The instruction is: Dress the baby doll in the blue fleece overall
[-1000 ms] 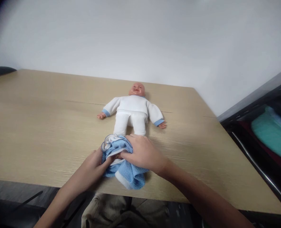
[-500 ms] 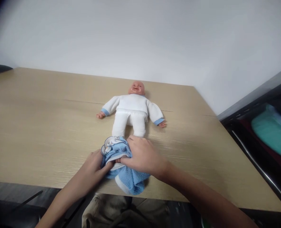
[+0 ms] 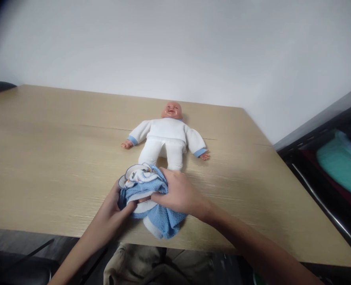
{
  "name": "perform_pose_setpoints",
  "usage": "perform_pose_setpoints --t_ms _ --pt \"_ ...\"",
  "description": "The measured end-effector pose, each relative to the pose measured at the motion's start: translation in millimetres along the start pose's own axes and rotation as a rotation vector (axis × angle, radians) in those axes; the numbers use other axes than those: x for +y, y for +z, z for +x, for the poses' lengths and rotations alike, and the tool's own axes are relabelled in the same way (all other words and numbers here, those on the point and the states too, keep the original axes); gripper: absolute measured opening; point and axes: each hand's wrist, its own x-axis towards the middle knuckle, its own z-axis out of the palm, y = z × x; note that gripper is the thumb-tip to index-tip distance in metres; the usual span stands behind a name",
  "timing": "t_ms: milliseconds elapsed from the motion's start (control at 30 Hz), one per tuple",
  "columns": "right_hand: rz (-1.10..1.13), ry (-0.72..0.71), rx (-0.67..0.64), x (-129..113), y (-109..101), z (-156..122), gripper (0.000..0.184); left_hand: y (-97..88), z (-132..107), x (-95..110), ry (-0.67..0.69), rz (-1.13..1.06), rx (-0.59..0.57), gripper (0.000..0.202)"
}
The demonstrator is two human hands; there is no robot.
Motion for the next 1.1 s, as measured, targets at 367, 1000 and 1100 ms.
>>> perform_pose_setpoints --t_ms 367,1000,1100 --pt "0.103 0.053 0.072 10 7 -1 0.040 2.6 -3 -19 0.015 -0.092 0.023 0.063" --pt "0.196 -0.171 0.055 32 1 13 0.048 -27.0 44 -10 0.296 0.216 0.017 0.038" --pt "0.219 -0.172 0.039 39 0 11 0.047 -27.0 48 -12 0.309 0.191 0.003 0.039"
